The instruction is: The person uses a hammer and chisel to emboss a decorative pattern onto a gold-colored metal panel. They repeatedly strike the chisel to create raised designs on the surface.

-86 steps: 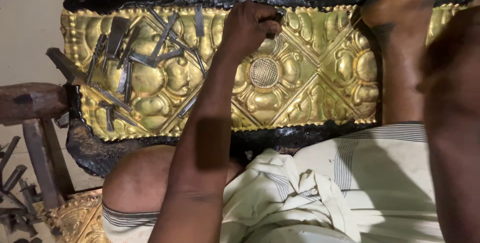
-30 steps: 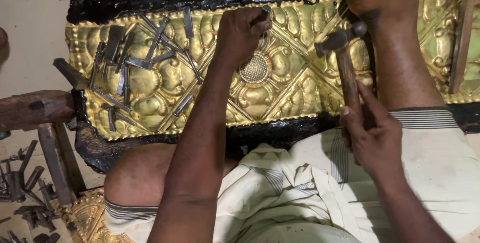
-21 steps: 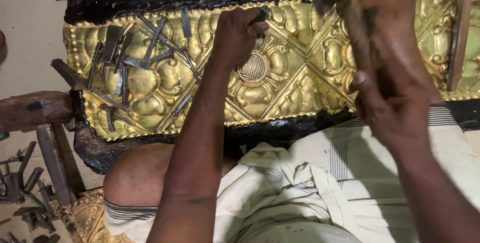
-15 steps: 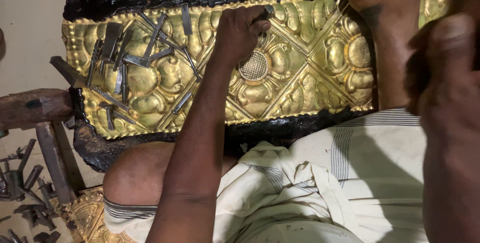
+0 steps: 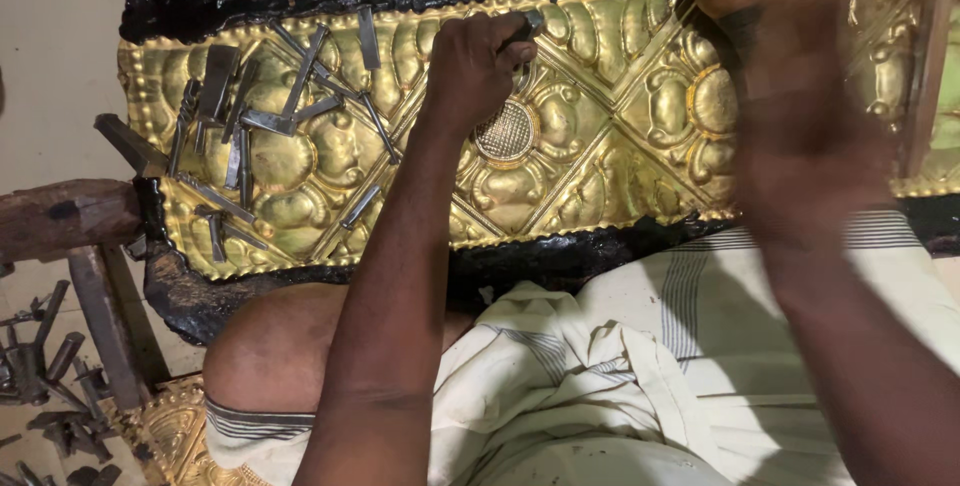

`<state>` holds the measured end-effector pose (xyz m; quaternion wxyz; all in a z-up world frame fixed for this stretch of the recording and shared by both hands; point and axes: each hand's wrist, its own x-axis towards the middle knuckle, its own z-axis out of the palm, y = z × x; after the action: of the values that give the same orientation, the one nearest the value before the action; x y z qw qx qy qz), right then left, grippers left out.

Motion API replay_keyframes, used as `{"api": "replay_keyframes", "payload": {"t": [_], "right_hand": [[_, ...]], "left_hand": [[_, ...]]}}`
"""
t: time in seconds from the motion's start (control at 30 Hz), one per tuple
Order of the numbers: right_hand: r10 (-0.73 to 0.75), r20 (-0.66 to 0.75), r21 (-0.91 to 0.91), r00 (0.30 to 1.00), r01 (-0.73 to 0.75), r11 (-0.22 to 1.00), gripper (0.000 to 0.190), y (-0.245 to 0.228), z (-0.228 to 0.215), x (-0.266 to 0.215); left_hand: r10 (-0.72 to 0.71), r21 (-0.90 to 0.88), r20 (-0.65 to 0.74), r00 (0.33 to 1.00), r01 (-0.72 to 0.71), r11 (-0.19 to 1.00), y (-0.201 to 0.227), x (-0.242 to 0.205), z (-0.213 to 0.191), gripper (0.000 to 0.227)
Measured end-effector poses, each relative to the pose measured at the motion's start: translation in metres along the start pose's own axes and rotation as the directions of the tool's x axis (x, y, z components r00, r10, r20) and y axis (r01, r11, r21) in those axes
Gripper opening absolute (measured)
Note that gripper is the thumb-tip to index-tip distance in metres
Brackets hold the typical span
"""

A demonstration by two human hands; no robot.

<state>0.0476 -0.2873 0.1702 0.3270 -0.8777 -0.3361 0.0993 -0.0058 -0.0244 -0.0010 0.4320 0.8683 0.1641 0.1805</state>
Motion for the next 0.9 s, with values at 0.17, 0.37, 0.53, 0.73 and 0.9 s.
{"api": "replay_keyframes", "payload": {"t": [0.17,0.37,0.53,0.73,0.9], "right_hand": [[0.163,0.125,-0.064,0.979,-0.156,0.986,0.049,-0.003,0.005,-0.008],[0.072,-0.164,0.362,0.984,-0.008,0.932,0.053,-0.031,-0.010,-0.022],[-0.118,0.138,-0.143,0.983,0.138,0.980,0.055,-0.024,0.022,-0.019],[0.017,-0.314,0.382,0.949,0.110,0.918,0.032,-0.008,-0.004,-0.039],[-0.112,-0.102,0.021,0.989,0.114,0.993,0.043,-0.006,0.029,-0.037]], "left_hand": [[0.077,0.009,0.012,0.997,-0.077,0.997,0.002,0.000,-0.005,0.025],[0.000,0.030,0.052,0.999,-0.002,1.000,0.013,-0.005,-0.012,0.024],[0.022,0.036,0.044,0.999,-0.023,0.999,0.014,-0.006,-0.007,0.020],[0.115,-0.036,-0.051,0.992,-0.117,0.993,-0.003,-0.010,-0.002,0.025],[-0.007,0.170,0.133,0.991,-0.016,0.985,0.005,-0.009,-0.002,0.024]]}}
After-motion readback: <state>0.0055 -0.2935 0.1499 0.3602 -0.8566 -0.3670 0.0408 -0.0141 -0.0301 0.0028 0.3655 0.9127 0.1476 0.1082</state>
